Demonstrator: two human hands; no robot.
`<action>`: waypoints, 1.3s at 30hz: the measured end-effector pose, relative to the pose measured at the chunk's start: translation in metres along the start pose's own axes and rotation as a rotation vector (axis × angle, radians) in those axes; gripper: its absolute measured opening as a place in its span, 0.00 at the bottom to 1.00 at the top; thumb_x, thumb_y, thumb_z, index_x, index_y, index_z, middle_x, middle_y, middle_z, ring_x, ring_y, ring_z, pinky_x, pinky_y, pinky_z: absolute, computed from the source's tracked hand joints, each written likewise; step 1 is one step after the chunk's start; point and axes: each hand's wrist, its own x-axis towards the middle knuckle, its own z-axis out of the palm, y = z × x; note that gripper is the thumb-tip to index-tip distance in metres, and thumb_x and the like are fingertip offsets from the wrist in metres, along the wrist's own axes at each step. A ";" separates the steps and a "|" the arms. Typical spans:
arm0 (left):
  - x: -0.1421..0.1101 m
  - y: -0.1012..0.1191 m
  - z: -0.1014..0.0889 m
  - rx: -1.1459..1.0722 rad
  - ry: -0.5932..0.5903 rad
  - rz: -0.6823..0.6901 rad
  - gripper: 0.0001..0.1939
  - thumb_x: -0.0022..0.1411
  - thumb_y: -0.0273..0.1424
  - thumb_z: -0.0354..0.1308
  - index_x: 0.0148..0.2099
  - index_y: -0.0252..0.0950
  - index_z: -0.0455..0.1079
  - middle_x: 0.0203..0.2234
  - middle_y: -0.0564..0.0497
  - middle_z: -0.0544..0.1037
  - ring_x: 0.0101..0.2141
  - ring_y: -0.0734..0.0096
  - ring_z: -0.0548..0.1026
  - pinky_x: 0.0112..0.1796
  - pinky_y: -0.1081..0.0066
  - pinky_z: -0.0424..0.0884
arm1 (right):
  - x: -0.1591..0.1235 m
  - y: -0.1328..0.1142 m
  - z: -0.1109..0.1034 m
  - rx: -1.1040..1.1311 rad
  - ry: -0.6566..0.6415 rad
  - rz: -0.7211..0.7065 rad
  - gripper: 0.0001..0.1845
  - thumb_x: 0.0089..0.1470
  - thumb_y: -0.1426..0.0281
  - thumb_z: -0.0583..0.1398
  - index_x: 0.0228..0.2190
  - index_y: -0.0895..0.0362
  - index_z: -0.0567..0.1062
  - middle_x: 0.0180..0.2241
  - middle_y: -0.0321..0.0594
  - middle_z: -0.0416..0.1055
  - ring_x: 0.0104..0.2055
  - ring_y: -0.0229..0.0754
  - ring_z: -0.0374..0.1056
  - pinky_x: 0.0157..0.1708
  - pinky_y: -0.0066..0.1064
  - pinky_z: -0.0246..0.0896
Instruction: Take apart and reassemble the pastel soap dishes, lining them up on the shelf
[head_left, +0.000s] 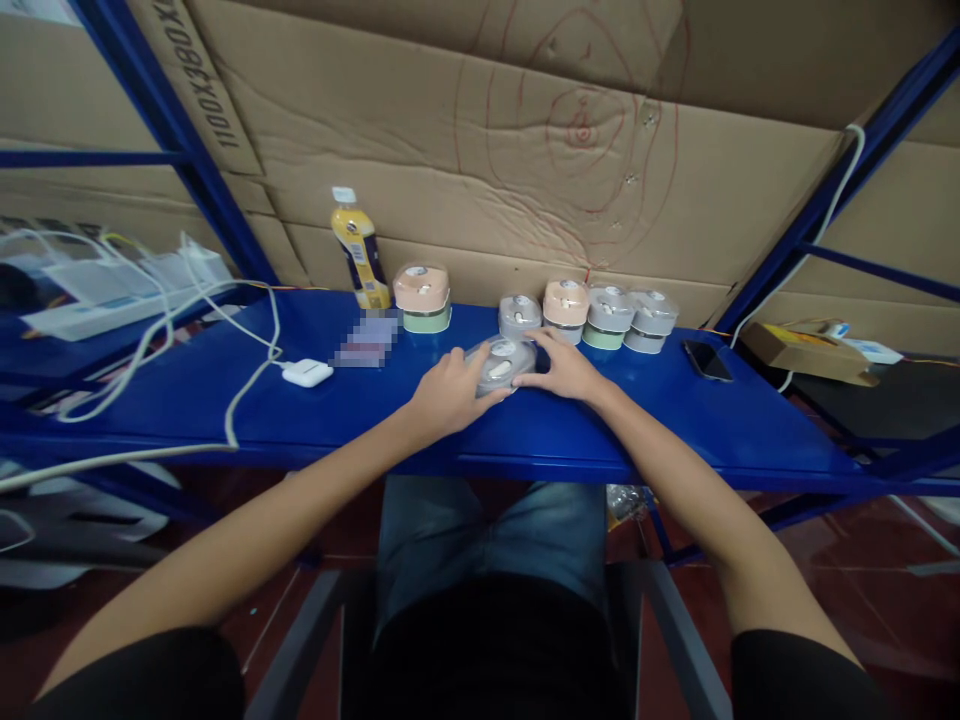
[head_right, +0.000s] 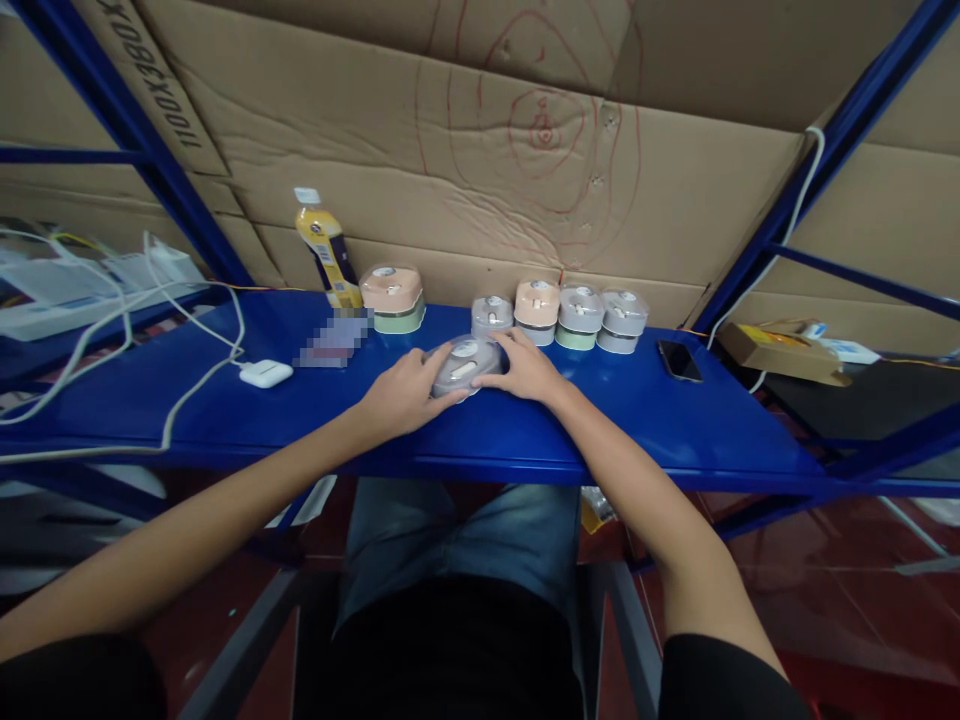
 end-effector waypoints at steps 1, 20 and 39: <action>-0.007 0.003 -0.002 0.080 0.016 -0.036 0.44 0.74 0.58 0.61 0.79 0.36 0.63 0.54 0.29 0.79 0.56 0.29 0.81 0.53 0.47 0.79 | 0.000 0.000 0.002 -0.023 0.017 0.024 0.48 0.56 0.43 0.75 0.70 0.50 0.74 0.67 0.55 0.73 0.70 0.66 0.70 0.72 0.62 0.65; 0.103 -0.031 -0.019 0.172 0.140 -0.225 0.24 0.76 0.31 0.56 0.70 0.27 0.68 0.66 0.22 0.72 0.67 0.26 0.70 0.64 0.37 0.68 | -0.001 0.011 -0.001 -0.110 0.065 0.145 0.28 0.65 0.50 0.67 0.57 0.56 0.81 0.54 0.52 0.79 0.43 0.51 0.77 0.55 0.54 0.76; 0.110 -0.063 -0.037 -0.127 0.488 -0.185 0.48 0.63 0.41 0.75 0.74 0.27 0.56 0.71 0.28 0.67 0.72 0.35 0.65 0.74 0.42 0.61 | -0.001 -0.004 -0.017 -0.047 0.245 0.141 0.28 0.65 0.50 0.66 0.59 0.53 0.80 0.57 0.53 0.78 0.51 0.56 0.78 0.58 0.55 0.76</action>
